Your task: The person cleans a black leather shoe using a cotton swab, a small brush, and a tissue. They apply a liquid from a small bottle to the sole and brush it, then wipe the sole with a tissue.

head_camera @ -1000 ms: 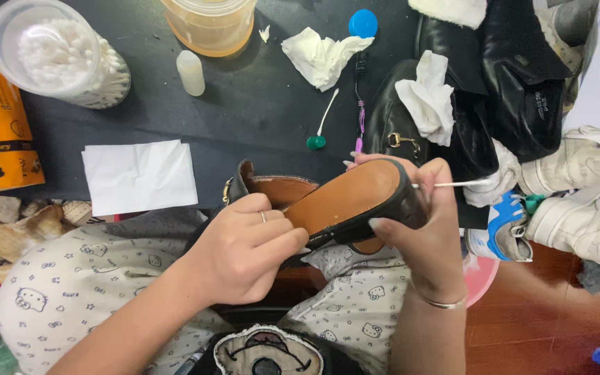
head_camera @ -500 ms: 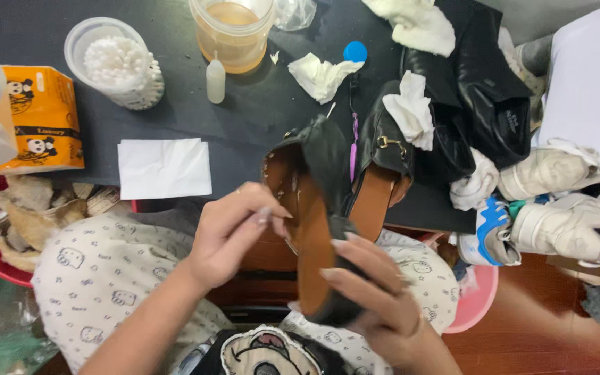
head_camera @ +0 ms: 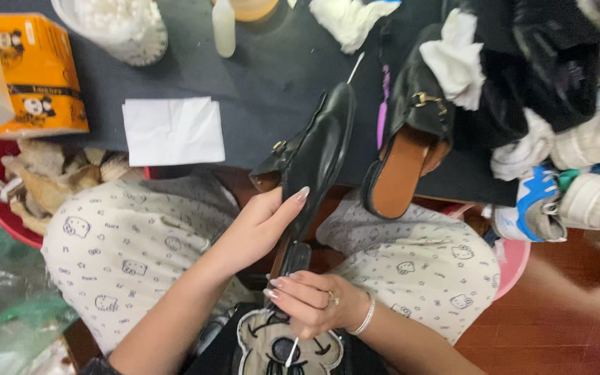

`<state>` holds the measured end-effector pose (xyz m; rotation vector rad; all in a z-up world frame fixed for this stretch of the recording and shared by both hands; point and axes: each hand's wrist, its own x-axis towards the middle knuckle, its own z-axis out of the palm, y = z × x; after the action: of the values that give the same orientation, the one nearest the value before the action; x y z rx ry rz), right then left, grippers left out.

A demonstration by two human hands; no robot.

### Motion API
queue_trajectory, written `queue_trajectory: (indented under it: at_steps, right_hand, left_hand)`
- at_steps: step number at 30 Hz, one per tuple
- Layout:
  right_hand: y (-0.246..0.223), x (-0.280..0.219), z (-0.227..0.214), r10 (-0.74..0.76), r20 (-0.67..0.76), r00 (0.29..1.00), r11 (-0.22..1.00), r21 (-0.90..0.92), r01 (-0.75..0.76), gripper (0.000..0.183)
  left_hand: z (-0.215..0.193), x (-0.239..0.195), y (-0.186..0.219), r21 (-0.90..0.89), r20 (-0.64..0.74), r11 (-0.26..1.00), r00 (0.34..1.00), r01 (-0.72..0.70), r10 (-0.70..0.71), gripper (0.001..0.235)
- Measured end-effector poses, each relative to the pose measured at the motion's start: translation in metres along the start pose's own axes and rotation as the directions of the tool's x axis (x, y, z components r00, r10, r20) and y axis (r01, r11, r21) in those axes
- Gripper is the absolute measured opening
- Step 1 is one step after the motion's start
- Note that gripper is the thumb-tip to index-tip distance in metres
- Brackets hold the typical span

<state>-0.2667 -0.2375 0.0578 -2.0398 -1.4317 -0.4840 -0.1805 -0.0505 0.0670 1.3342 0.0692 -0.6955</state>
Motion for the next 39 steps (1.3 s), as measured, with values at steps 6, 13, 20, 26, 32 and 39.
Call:
queue_trajectory:
  at_steps: [6,13,20,26,32,39]
  right_hand:
    - [-0.001,0.002,-0.022,0.289,0.134,0.948,0.828,0.461,-0.318,0.07]
    - [0.023,0.016,-0.017,0.87,-0.178,0.459,0.427,0.738,-0.523,0.056]
    - [0.034,0.009,-0.019,0.953,-0.169,0.252,0.283,0.792,-0.541,0.026]
    - [0.037,0.005,-0.024,0.977,-0.183,0.11,0.213,0.808,-0.549,0.016]
    - [0.033,0.01,-0.032,0.991,-0.103,0.08,0.13,0.685,-0.717,0.016]
    - [0.038,0.023,-0.038,0.998,-0.015,0.053,0.052,0.583,-0.811,0.014]
  left_hand:
    - [-0.012,0.002,-0.021,-0.12,0.118,0.99,0.991,0.074,-0.06,0.033]
    - [-0.021,0.007,-0.03,-0.02,0.075,0.968,0.965,-0.249,0.25,0.031]
    - [-0.024,0.031,-0.028,0.252,-0.011,0.946,0.977,-0.204,0.214,0.027]
    - [-0.023,0.048,-0.039,0.238,-0.109,0.962,0.98,-0.135,0.164,0.032]
    - [-0.026,0.049,-0.041,0.1,-0.098,0.995,0.995,-0.014,0.024,0.035]
    - [-0.021,0.043,-0.032,0.106,-0.146,0.994,0.988,-0.034,0.049,0.034]
